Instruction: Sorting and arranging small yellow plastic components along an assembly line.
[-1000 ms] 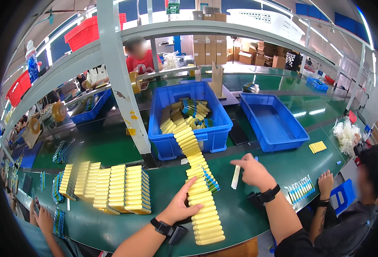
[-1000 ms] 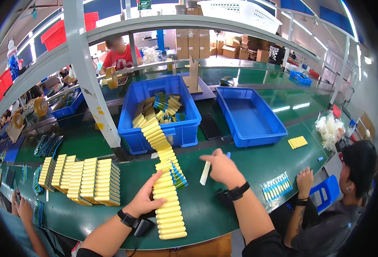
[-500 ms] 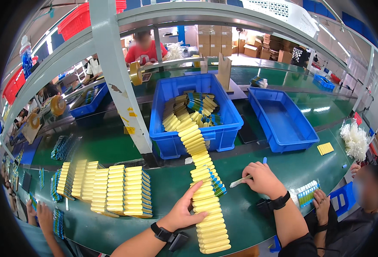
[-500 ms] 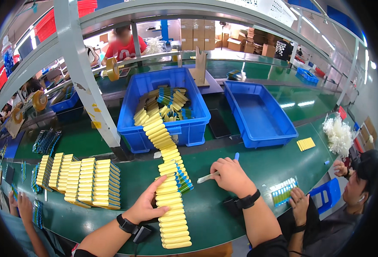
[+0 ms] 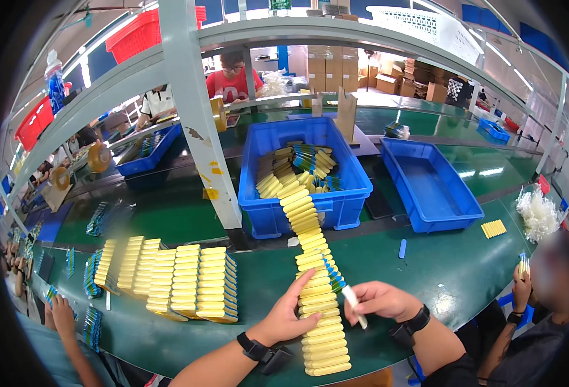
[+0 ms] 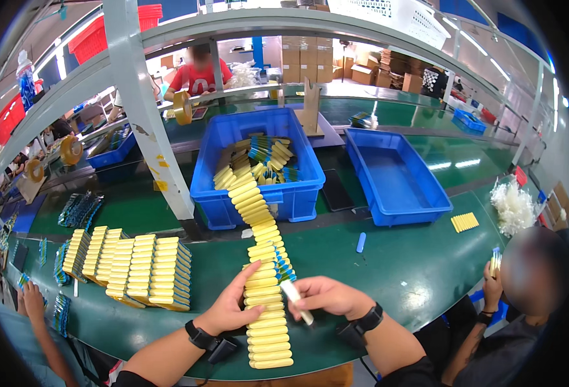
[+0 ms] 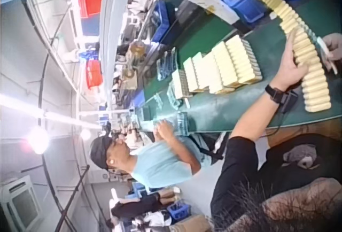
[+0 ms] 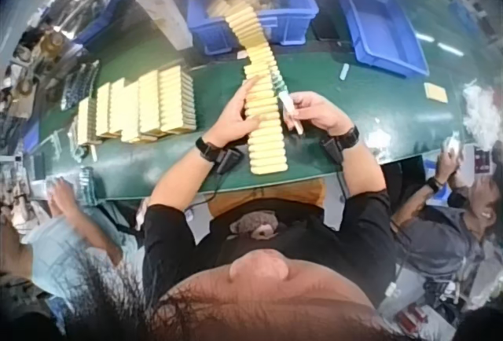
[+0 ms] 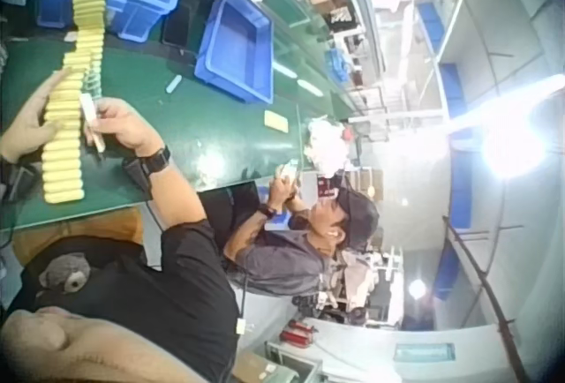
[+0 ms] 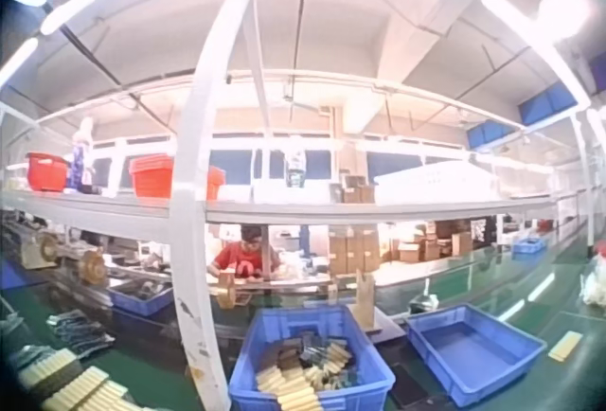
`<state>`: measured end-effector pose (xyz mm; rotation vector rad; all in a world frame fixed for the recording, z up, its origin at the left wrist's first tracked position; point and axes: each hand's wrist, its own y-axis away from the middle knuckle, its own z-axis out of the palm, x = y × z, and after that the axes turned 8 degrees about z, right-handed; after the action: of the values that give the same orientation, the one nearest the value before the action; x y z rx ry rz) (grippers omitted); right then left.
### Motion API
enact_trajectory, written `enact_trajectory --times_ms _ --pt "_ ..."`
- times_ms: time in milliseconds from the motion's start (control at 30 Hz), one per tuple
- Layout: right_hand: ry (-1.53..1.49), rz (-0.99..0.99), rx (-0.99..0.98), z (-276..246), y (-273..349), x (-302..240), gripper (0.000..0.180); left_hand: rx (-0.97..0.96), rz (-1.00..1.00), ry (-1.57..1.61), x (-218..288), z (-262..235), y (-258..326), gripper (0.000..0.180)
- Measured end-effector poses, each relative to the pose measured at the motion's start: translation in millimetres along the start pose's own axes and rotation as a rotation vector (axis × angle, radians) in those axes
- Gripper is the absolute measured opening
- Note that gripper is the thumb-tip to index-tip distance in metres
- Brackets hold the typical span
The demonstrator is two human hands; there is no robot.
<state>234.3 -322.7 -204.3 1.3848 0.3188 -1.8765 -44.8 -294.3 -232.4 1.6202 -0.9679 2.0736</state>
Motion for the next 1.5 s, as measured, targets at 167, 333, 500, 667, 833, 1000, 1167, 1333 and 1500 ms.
enact_trajectory --times_ms 167,333,500,667,833,1000,1167,1333,1500 --pt "-0.109 0.042 -0.056 4.0 -22.4 21.0 0.021 0.005 0.009 -0.041 4.7 1.6 1.6 0.091" --pt "-0.34 -0.152 -0.009 0.7 -13.2 -3.9 0.017 0.031 0.012 -0.04 9.1 4.5 4.3 0.093" --pt "-0.614 -0.327 0.158 11.7 -12.6 -24.7 0.011 0.035 0.013 -0.037 9.2 2.6 2.2 0.097" --pt "-0.488 -0.387 0.202 16.4 -29.7 -18.7 0.037 0.011 0.021 -0.12 6.9 -7.6 -2.0 0.104" --pt "-0.314 -0.457 0.578 32.8 -19.6 -23.8 0.05 -0.063 0.051 -0.447 27.3 -18.7 -8.5 0.112" --pt "0.136 -0.259 0.546 22.6 5.7 -18.9 0.05 -0.124 0.009 -0.576 31.5 -19.4 -21.5 0.115" --pt "0.402 -0.531 0.474 30.1 -8.7 -13.6 0.027 -0.128 0.032 -0.649 32.2 -23.0 -19.4 0.116" --pt "0.927 -0.849 0.566 46.3 -31.9 -4.7 0.031 -0.139 0.125 -0.738 35.5 -24.1 -20.1 0.118" --pt "1.129 -0.798 0.44 42.3 -33.8 0.8 0.046 -0.139 0.143 -0.711 37.1 -19.5 -19.9 0.115"
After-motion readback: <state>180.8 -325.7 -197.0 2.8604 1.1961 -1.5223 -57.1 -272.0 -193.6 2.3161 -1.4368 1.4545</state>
